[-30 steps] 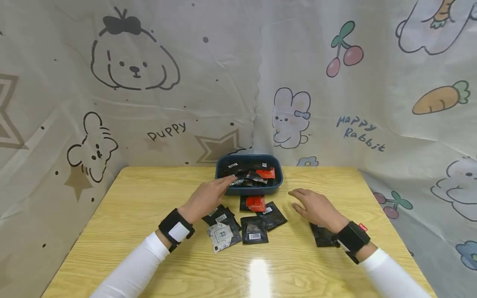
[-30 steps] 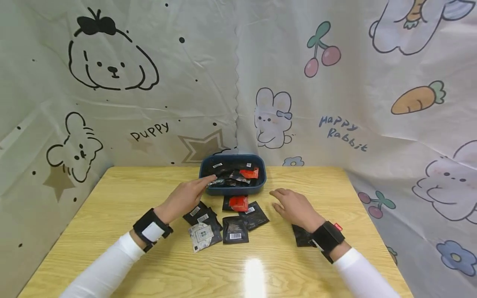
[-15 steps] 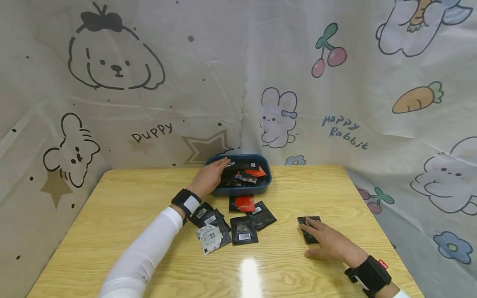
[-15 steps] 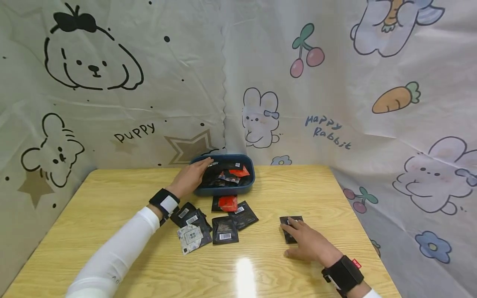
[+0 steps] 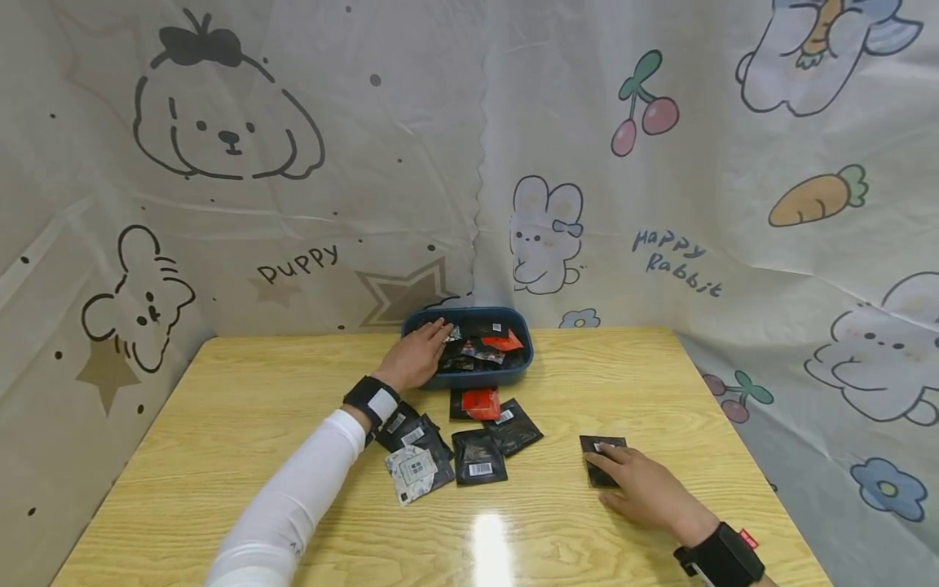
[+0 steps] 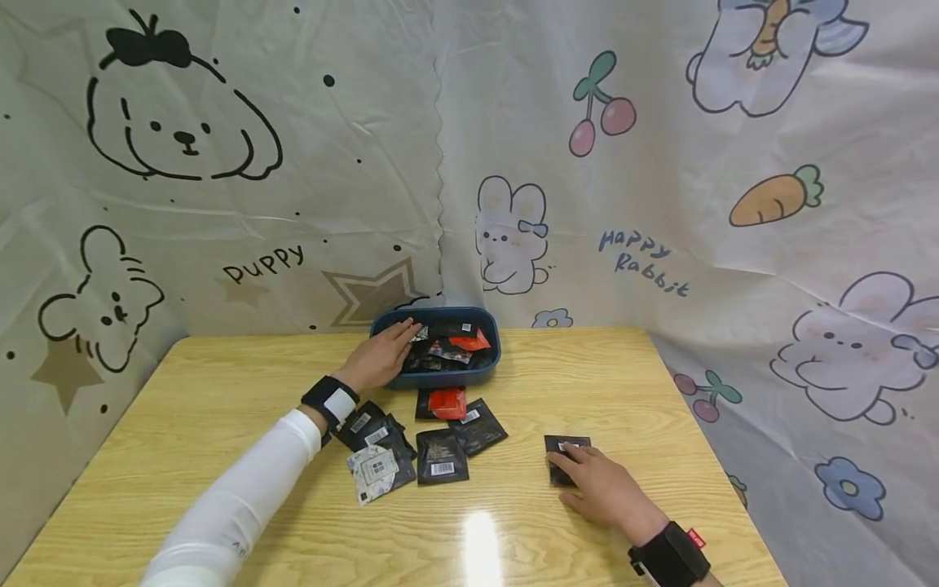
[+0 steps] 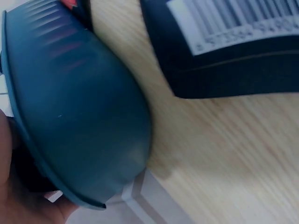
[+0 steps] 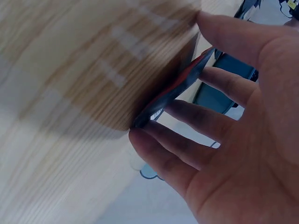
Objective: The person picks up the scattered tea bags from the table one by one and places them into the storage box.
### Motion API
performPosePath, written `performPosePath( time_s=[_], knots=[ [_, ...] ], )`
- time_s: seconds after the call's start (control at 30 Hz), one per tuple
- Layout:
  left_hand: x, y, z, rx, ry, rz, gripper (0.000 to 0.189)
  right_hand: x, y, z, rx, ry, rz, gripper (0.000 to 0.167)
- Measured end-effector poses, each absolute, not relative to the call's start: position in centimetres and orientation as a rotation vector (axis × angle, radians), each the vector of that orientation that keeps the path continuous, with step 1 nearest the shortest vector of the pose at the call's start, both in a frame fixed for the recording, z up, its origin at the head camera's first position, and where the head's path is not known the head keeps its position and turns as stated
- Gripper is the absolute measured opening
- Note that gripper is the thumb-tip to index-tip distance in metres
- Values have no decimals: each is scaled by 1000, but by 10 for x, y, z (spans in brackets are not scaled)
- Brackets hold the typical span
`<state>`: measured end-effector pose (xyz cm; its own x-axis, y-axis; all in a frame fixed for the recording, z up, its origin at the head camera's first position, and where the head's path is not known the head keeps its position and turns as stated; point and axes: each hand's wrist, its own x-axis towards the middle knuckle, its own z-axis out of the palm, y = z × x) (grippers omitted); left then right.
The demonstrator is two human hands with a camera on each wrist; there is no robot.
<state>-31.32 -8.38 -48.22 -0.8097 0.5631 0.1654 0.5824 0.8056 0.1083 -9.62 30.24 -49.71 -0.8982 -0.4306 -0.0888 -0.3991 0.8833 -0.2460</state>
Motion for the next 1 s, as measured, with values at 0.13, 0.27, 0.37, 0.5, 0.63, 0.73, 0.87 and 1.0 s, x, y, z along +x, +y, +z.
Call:
performPosePath(
  time_s=[0.13, 0.27, 0.37, 0.5, 0.63, 0.73, 0.87, 1.0],
  knots=[
    [-313, -83, -486, -855, -2976, -240, 57, -96, 295, -498, -642, 2970, -281, 54],
    [-310, -84, -484, -831, -2999, -278, 63, -98, 291, -500, -626, 3016, -211, 49],
    [-303, -86, -481, -854, -2947, -285, 63, -99, 290, -502, -636, 3049, -179, 50],
    [-286, -89, -476, -950, -2739, -258, 59, -98, 290, -503, -641, 3092, -167, 46],
    [-258, -93, -466, -1028, -2525, -286, 52, -98, 289, -503, -611, 3126, -183, 40],
    [-232, -95, -462, -1085, -2511, -328, 50, -97, 290, -502, -638, 3150, -171, 39],
    [-197, -101, -465, -1153, -2725, -385, 53, -96, 290, -497, -697, 3186, -196, 38],
    [-172, -109, -472, -1133, -3068, -435, 68, -100, 289, -486, -739, 3247, -232, 37]
  ],
)
